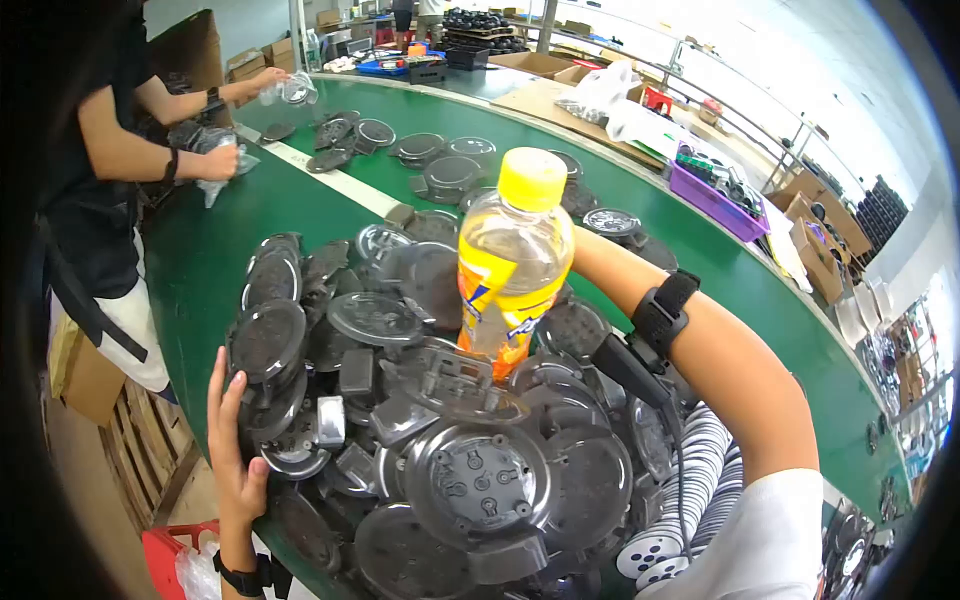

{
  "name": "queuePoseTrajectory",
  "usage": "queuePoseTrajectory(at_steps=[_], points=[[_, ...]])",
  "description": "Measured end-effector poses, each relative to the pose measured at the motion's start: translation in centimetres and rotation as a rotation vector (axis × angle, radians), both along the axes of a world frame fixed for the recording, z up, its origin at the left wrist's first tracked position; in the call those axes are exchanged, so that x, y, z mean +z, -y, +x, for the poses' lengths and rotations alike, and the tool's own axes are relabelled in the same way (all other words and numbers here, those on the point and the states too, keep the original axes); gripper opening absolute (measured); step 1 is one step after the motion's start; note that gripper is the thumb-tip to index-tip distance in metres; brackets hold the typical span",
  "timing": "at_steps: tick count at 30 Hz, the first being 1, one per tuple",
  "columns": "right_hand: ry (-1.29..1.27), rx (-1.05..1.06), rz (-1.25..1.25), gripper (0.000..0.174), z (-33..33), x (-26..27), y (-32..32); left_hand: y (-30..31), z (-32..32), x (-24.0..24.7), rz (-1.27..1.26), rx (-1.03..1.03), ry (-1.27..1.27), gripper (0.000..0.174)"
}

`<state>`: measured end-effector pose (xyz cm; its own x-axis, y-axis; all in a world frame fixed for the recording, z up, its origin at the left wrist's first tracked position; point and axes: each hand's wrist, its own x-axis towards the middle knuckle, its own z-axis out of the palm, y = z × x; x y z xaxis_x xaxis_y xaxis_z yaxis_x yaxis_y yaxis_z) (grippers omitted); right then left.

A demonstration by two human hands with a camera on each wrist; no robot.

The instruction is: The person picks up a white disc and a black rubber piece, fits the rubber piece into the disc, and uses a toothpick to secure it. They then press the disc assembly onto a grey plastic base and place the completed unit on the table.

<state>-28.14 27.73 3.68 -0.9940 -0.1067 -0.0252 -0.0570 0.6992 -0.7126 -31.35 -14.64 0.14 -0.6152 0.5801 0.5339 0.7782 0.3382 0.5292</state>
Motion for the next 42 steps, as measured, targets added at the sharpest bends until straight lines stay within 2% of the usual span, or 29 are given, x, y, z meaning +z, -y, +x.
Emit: queuePoseTrajectory(at_steps=[1, 2, 3, 5, 6, 7, 9, 11, 13, 15, 18, 19, 22, 24, 25, 27, 28, 29, 30, 32, 34, 37, 38, 39, 41, 42], points=[[0.025, 0.005, 0.011, 0.054, -0.2, 0.4, 0.1, 0.0, -0.1, 0.0, 0.012, -0.001, -0.01, 0.073], [-0.31, 0.532, -0.141, 0.052, -0.9, 0.7, 0.0, 0.0, -0.1, -0.2, 0.017, 0.0, -0.012, 0.073], [-0.31, 0.524, -0.139, 0.052, -0.3, 1.0, 0.0, 0.1, -0.1, -0.2, 0.017, -0.008, -0.012, 0.073], [0.295, 0.125, -0.642, 0.047, 1.1, 2.4, 1.1, 0.0, 0.1, -0.2, 0.007, 0.011, -0.012, 0.074], [0.037, 0.289, -0.269, 0.044, 0.0, 2.2, -0.2, -0.1, 0.2, 0.1, -0.008, 0.022, -0.009, 0.075], [0.096, 0.116, -0.262, 0.041, -0.6, 2.3, -1.4, -0.1, 0.2, 0.1, -0.01, 0.003, -0.008, 0.075], [-0.086, -0.091, 0.127, 0.046, 0.2, 2.9, -5.0, -0.1, 0.2, -0.1, -0.01, 0.034, -0.014, 0.076], [-0.112, -0.269, 0.397, 0.049, 1.6, 2.3, -10.4, -0.2, 0.2, -0.2, -0.005, 0.027, -0.027, 0.078], [0.173, -0.549, 0.666, 0.056, 6.1, 4.5, -11.3, -0.3, 0.3, -0.1, -0.02, 0.047, -0.039, 0.078], [0.39, -0.679, 0.772, 0.076, 9.7, 3.8, -14.6, -0.2, 0.2, -0.3, -0.014, 0.04, -0.038, 0.079], [0.467, -0.98, 0.366, 0.084, 12.0, 2.3, -16.3, 0.0, 0.2, -0.3, -0.047, 0.034, -0.018, 0.082], [0.363, -0.989, 0.289, 0.086, 12.1, 1.3, -16.7, 0.0, 0.2, -0.4, -0.042, 0.037, -0.021, 0.082], [0.472, -0.98, 0.405, 0.081, 10.7, 0.4, -15.8, 0.1, 0.2, -0.4, -0.054, 0.036, -0.014, 0.081], [0.45, -1.025, 0.415, 0.068, 10.4, 0.7, -14.9, 0.0, 0.2, -0.5, -0.031, 0.042, -0.025, 0.078], [0.446, -1.026, 0.41, 0.068, 10.4, 0.6, -15.3, 0.0, 0.3, -0.3, -0.032, 0.042, -0.03, 0.078], [0.253, -0.893, 0.387, 0.054, 11.1, 0.4, -16.7, -0.1, 0.4, -0.2, -0.042, 0.047, -0.015, 0.079], [0.183, -0.858, 0.159, 0.041, 11.8, 0.4, -17.2, -0.1, 0.4, -0.3, -0.039, 0.039, -0.013, 0.079], [0.275, -0.923, 0.248, 0.036, 12.2, 2.5, -16.1, 0.1, 0.3, -0.4, -0.046, 0.038, -0.024, 0.079], [0.219, -0.96, 0.118, 0.035, 12.9, 2.8, -16.7, 0.1, 0.2, -0.4, -0.054, 0.035, -0.034, 0.08], [0.177, -0.967, -0.057, 0.038, 15.0, 3.4, -18.2, 0.2, 0.2, -0.6, -0.049, 0.033, -0.018, 0.08], [0.438, -0.964, 0.031, 0.043, 17.4, 4.2, -18.7, 0.2, 0.1, -0.6, -0.049, 0.047, -0.012, 0.08], [0.602, -0.971, 0.042, 0.054, 20.0, 2.0, -17.8, -0.4, 0.8, 0.0, -0.064, 0.063, -0.033, 0.081], [0.445, -1.114, 0.004, 0.064, 20.6, 1.0, -16.1, -0.4, 0.8, 0.0, -0.066, 0.058, -0.033, 0.081], [0.446, -1.117, 0.0, 0.064, 20.7, 1.0, -16.3, -0.4, 0.7, 0.0, -0.074, 0.06, -0.043, 0.08], [0.497, -0.987, 0.252, 0.071, 21.4, 1.0, -17.1, -0.4, 0.8, 0.2, -0.089, 0.05, -0.052, 0.08], [0.502, -0.999, 0.246, 0.071, 21.6, 1.0, -17.3, -0.4, 0.9, 0.3, -0.095, 0.065, -0.048, 0.08]])
